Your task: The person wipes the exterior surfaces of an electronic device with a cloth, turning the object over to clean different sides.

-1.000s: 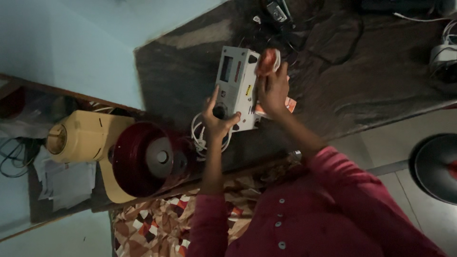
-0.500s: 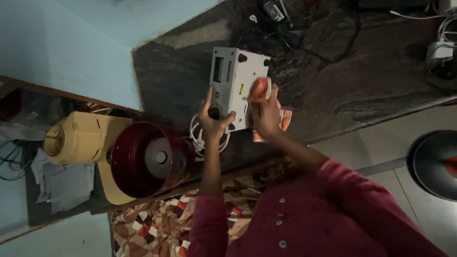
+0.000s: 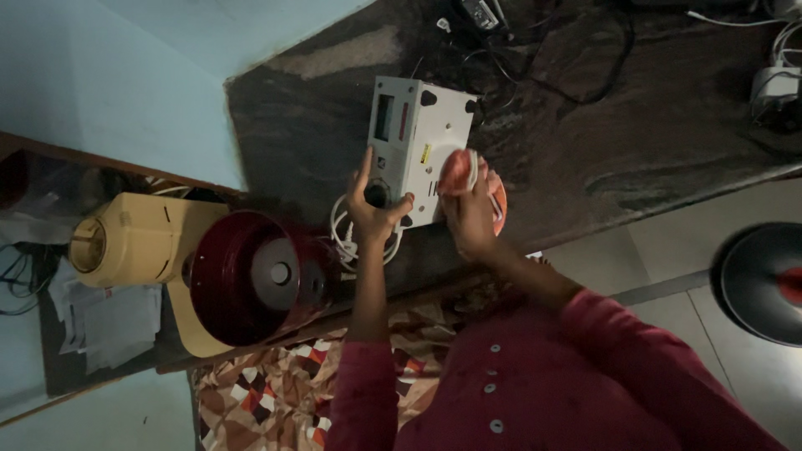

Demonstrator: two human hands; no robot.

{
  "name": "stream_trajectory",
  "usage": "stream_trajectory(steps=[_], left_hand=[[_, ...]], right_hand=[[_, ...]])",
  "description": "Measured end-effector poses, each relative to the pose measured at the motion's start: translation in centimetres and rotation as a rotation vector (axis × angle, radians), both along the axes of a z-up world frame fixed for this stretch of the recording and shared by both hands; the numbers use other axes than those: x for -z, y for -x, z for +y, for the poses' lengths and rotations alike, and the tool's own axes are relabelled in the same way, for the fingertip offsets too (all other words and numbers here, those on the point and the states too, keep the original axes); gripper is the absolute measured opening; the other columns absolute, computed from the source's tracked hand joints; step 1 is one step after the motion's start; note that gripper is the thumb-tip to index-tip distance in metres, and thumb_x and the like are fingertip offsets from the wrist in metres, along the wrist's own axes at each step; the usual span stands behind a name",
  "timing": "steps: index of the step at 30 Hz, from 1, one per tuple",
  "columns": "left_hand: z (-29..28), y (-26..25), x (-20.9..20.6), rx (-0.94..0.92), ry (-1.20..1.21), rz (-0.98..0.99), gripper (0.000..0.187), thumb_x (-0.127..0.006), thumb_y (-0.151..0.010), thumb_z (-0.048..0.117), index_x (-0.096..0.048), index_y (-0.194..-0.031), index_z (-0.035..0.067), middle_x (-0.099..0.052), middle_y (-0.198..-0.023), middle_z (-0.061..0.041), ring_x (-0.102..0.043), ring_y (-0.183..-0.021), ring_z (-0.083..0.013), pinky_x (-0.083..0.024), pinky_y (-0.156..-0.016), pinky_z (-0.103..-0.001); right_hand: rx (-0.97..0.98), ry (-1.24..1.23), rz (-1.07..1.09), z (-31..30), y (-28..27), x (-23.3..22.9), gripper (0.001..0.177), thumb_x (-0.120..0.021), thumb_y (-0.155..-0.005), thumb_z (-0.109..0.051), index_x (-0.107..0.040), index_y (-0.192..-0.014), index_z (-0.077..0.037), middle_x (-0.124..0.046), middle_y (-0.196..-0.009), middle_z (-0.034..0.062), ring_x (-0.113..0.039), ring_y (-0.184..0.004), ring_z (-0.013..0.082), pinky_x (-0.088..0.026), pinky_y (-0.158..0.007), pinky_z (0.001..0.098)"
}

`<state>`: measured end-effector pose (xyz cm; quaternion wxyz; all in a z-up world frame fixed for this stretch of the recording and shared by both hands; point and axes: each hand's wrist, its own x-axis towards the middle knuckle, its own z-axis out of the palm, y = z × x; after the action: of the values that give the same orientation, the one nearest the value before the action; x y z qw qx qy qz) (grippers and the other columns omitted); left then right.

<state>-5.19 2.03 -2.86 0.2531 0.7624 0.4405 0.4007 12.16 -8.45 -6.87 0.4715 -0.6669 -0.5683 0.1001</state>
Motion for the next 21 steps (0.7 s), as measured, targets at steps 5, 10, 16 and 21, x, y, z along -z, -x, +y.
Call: stream_trajectory(steps=[5, 10, 16, 21], left_hand=[[0.3, 0.1, 0.9, 0.04, -0.048, -0.072, 0.107, -0.083, -0.064, 0.048, -0.046, -0.156, 0.009, -0.067, -0.107, -0.013, -0.066, -0.091, -0.0239, -0.06, -0.081, -0.044], [0.5, 0.3, 0.7, 0.148, -0.158, -0.1, 0.104, -0.085, -0.069, 0.042, -0.046, -0.159, 0.008, -0.069, -0.111, -0.012, -0.067, -0.097, -0.0246, -0.06, -0.089, -0.045], [0.1, -0.1, 0.0, 0.193, -0.042, -0.211, 0.102, -0.082, -0.068, 0.043, -0.044, -0.157, 0.009, -0.071, -0.108, -0.01, -0.072, -0.091, -0.0212, -0.064, -0.081, -0.041], [-0.2, -0.2, 0.1, 0.032, -0.028, -0.058, 0.106, -0.083, -0.061, 0.04, -0.048, -0.156, 0.01, -0.064, -0.106, -0.011, -0.066, -0.091, -0.023, -0.06, -0.078, -0.042]], right_hand=[[-0.017, 0.093, 0.163, 0.6, -0.2, -0.6, 0.035, -0.054, -0.106, -0.02, -0.059, -0.136, -0.001, -0.024, -0.162, 0.0318, -0.054, -0.127, 0.0497, -0.053, -0.1, 0.0536], [0.1, 0.049, 0.194, 7.3, -2.3, -1.2, 0.023, -0.061, -0.101, -0.013, -0.066, -0.123, -0.009, -0.022, -0.152, 0.0321, -0.056, -0.121, 0.0418, -0.058, -0.091, 0.0481], [0.114, -0.133, 0.053, 6.9, -2.0, -0.3, 0.016, -0.064, -0.104, -0.011, -0.066, -0.119, -0.007, -0.035, -0.151, 0.0277, -0.057, -0.126, 0.0357, -0.056, -0.099, 0.0485], [-0.147, -0.094, 0.055, 3.4, 0.7, 2.3, 0.029, -0.06, -0.1, -0.007, -0.061, -0.125, 0.006, -0.041, -0.149, 0.039, -0.062, -0.093, 0.0301, -0.058, -0.082, 0.0463]])
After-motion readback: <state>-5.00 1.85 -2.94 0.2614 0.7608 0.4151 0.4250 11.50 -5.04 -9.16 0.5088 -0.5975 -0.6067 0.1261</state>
